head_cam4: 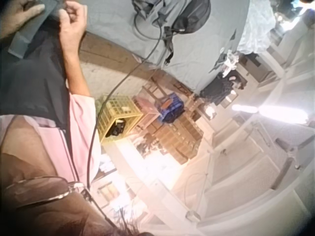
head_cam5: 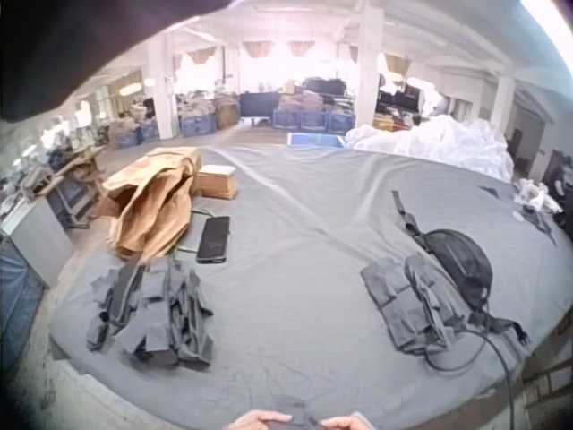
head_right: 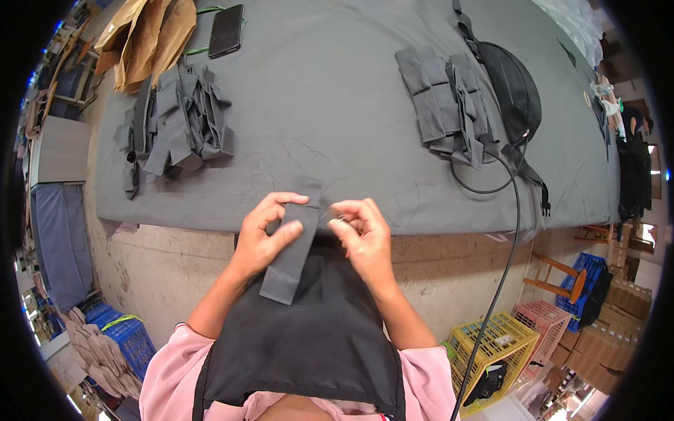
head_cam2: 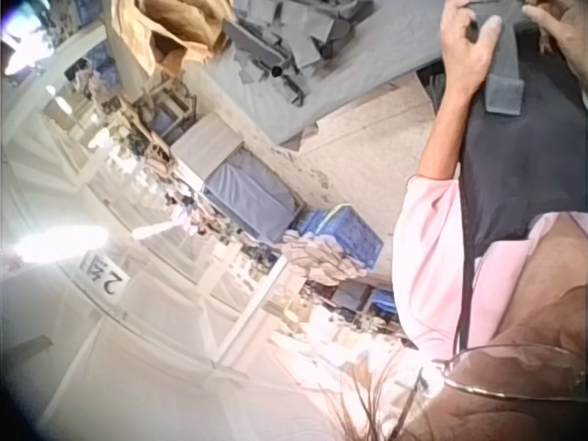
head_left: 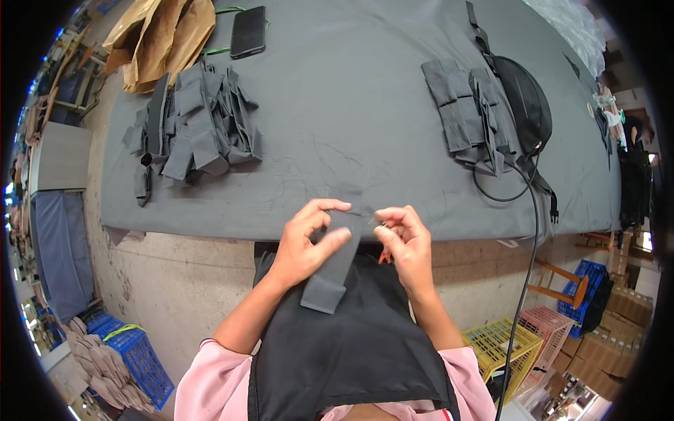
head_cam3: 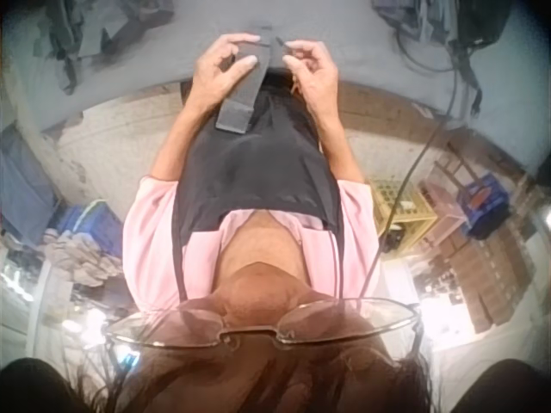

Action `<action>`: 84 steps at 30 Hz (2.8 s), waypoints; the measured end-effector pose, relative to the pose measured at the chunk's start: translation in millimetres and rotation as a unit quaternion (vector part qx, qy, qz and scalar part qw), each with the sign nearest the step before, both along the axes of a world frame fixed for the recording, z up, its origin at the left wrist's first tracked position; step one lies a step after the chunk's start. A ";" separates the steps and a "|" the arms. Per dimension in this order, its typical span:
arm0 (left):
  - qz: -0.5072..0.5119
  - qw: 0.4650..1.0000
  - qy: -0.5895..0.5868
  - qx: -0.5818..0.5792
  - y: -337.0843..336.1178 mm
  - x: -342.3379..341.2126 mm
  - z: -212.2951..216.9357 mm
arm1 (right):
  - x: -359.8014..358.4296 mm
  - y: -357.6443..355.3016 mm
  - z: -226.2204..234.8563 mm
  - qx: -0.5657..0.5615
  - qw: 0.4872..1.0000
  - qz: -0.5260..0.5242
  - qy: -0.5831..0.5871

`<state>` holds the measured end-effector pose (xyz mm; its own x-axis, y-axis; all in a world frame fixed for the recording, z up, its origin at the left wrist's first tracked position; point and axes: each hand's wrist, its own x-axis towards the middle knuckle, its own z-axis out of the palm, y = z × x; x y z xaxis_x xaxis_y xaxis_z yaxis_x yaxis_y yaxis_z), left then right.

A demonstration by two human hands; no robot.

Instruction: The person uses a small orange utility knife to cut and trim gray fabric strips on a gray work table. They repeatedly pick up folded fabric pieces, slice along the edges to remove excess material or threads, and place the trimmed pieces into a growing pile on the left side of the table.

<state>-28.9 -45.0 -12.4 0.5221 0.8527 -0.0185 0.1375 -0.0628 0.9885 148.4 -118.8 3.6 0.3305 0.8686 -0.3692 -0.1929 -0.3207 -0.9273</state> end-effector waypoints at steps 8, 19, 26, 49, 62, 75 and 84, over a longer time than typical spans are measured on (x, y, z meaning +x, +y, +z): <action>0.138 0.977 0.015 -0.159 25.9 24.9 -8.4 | -26.1 -24.5 24.7 0.269 0.864 0.142 -0.400; 0.139 0.971 -0.042 -0.189 28.7 23.8 -6.4 | -24.1 -15.6 3.8 0.344 0.787 0.163 -0.485; 0.093 0.981 -0.139 -0.099 7.6 4.4 -2.0 | -3.4 3.0 10.6 0.129 0.977 0.051 -0.159; 0.094 0.976 -0.043 -0.190 -13.5 20.4 24.1 | -7.7 -1.4 5.0 0.219 0.829 0.041 -0.513; 0.080 0.983 -0.016 -0.164 -16.9 16.0 6.7 | -8.6 1.1 17.1 0.213 0.862 0.038 -0.459; 0.085 0.989 -0.011 -0.124 -14.7 17.3 7.2 | -4.7 3.6 19.3 0.182 0.922 0.029 -0.341; -0.027 0.943 -0.129 -0.307 -17.6 10.7 1.3 | -8.4 14.5 -2.6 0.192 0.940 0.045 -0.278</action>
